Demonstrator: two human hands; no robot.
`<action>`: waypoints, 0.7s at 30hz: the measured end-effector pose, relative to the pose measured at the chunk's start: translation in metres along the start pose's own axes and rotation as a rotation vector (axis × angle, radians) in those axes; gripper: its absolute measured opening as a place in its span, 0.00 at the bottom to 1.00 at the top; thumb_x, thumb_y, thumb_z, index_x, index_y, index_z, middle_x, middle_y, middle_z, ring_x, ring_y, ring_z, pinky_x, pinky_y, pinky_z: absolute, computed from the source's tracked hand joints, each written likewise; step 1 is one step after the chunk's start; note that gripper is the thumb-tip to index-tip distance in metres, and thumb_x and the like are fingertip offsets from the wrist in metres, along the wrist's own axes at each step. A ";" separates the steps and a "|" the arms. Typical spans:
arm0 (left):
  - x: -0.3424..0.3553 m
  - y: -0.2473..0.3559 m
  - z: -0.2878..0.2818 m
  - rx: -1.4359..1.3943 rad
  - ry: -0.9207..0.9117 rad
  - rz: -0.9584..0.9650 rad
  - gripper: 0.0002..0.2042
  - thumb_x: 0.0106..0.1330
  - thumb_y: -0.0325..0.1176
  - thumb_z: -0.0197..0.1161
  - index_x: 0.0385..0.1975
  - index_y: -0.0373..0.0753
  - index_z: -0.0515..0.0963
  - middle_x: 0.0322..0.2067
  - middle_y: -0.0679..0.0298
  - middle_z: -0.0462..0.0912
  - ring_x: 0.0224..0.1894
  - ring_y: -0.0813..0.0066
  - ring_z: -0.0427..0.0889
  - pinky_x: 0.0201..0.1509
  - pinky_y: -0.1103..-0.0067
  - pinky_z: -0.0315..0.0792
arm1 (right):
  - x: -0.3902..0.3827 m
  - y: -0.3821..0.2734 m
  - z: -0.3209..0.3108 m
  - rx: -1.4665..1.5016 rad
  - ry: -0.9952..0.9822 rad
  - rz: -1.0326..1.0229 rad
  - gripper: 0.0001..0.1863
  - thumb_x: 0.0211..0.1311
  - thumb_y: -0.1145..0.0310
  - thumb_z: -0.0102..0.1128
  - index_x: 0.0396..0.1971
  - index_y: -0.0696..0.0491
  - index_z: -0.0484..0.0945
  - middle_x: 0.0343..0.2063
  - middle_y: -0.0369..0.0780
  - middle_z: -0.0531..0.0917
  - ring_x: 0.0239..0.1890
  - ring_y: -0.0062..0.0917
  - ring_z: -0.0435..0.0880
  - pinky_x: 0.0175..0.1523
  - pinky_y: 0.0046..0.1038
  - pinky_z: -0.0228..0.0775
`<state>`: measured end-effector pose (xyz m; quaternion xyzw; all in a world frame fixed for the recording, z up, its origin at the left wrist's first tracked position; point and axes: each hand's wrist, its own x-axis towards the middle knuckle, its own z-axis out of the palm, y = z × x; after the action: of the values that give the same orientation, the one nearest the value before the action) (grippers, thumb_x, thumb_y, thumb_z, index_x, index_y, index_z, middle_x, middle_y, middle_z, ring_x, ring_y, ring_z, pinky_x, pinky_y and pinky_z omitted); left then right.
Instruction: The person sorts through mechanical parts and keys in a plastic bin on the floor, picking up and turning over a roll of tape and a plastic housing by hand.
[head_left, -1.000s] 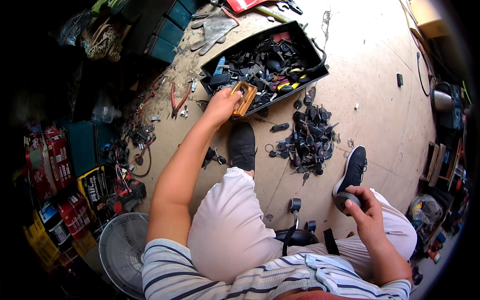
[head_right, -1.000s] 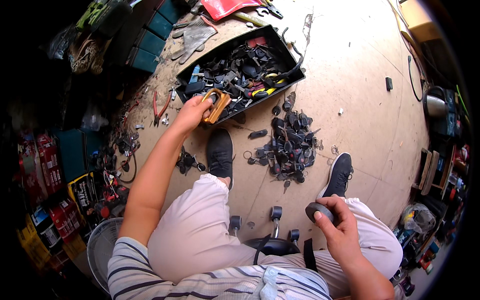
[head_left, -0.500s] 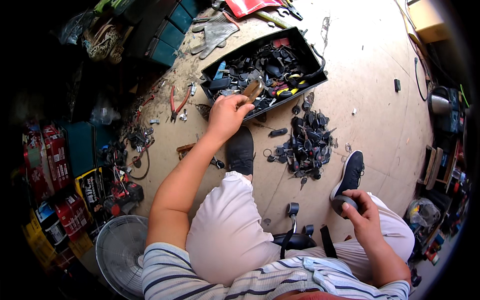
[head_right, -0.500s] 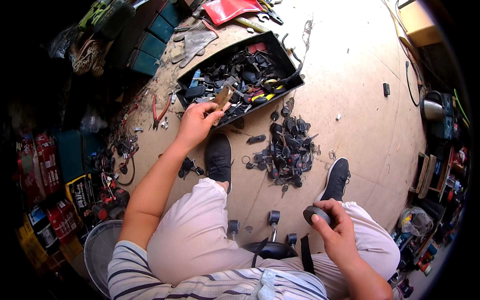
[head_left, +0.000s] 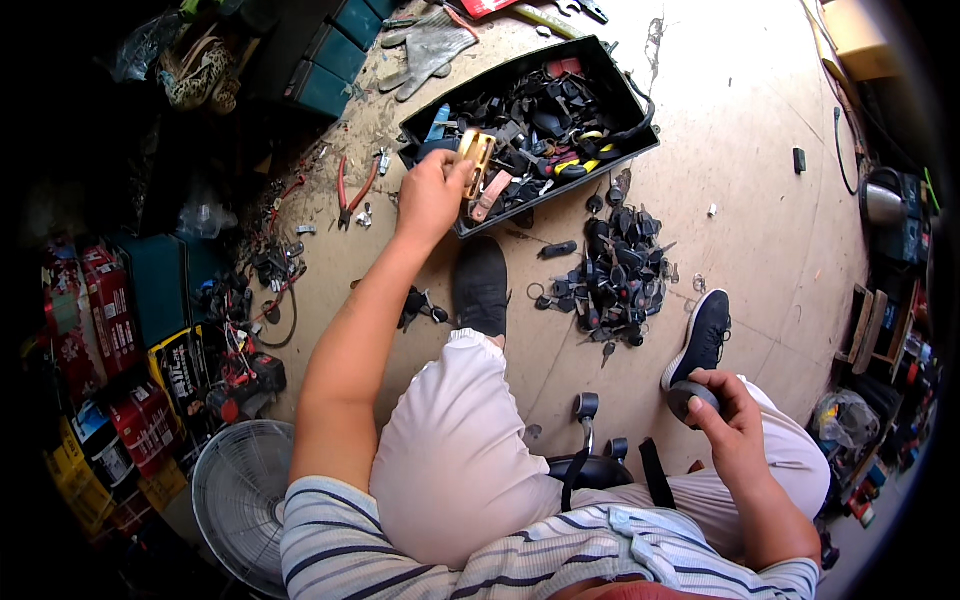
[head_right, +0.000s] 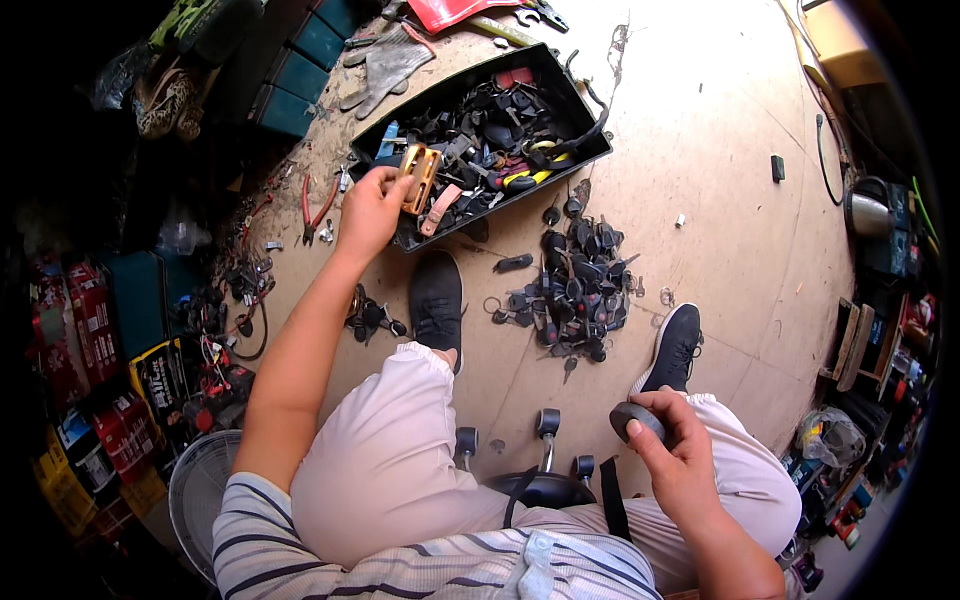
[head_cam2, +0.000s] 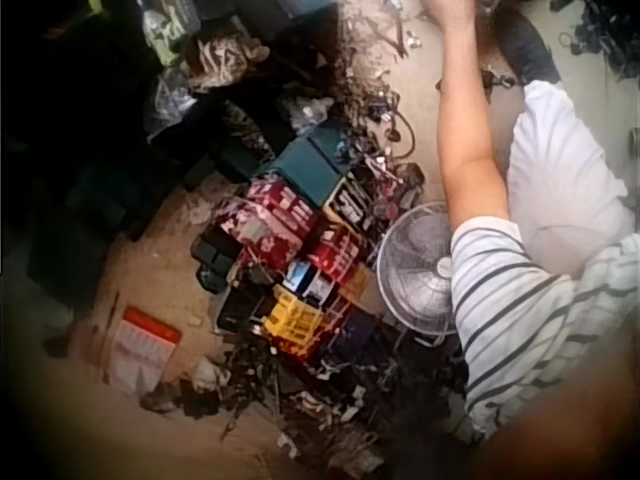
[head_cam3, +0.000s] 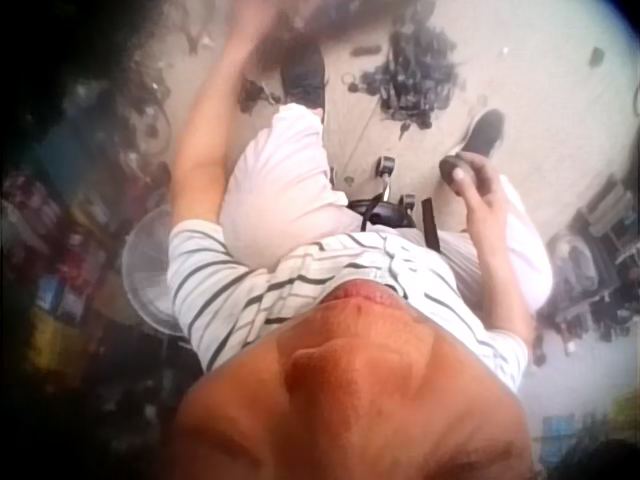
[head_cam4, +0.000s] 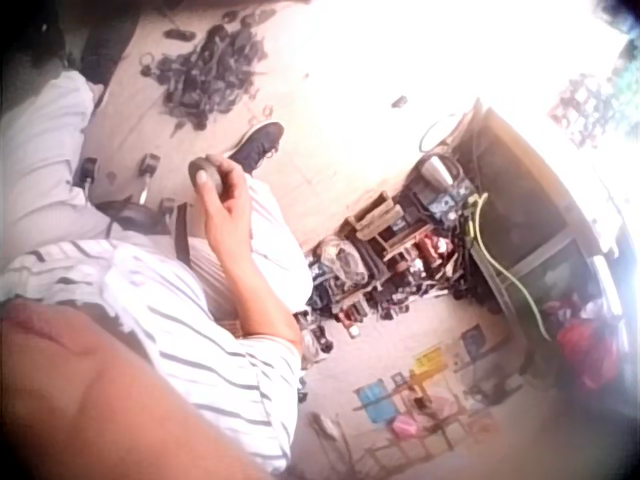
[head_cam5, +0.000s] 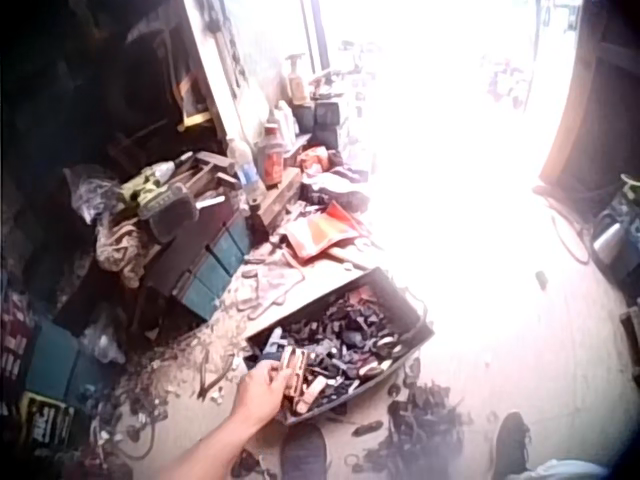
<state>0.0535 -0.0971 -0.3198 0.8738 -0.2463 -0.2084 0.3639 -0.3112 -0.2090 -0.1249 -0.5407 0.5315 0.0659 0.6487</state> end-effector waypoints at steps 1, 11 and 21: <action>0.003 -0.005 0.000 -0.003 0.003 -0.006 0.13 0.62 0.38 0.59 0.34 0.33 0.78 0.25 0.53 0.83 0.30 0.59 0.83 0.35 0.70 0.73 | 0.000 0.000 0.000 0.003 -0.004 0.004 0.13 0.61 0.69 0.58 0.43 0.60 0.72 0.34 0.33 0.70 0.35 0.15 0.70 0.41 0.17 0.64; 0.017 -0.028 0.003 0.354 0.117 0.205 0.11 0.61 0.35 0.58 0.34 0.33 0.76 0.31 0.50 0.79 0.35 0.49 0.78 0.38 0.63 0.72 | 0.001 0.001 0.000 0.033 0.000 0.011 0.13 0.61 0.71 0.58 0.43 0.59 0.72 0.36 0.33 0.70 0.35 0.15 0.70 0.40 0.17 0.66; 0.009 -0.019 -0.005 0.444 0.065 0.270 0.07 0.63 0.35 0.56 0.36 0.41 0.77 0.35 0.58 0.78 0.36 0.52 0.78 0.39 0.63 0.72 | -0.001 0.000 0.000 0.046 0.003 0.022 0.13 0.61 0.70 0.59 0.43 0.60 0.72 0.36 0.33 0.70 0.37 0.16 0.70 0.42 0.17 0.65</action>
<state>0.0686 -0.0880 -0.3327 0.8978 -0.3884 -0.0704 0.1954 -0.3117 -0.2086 -0.1244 -0.5201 0.5396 0.0600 0.6593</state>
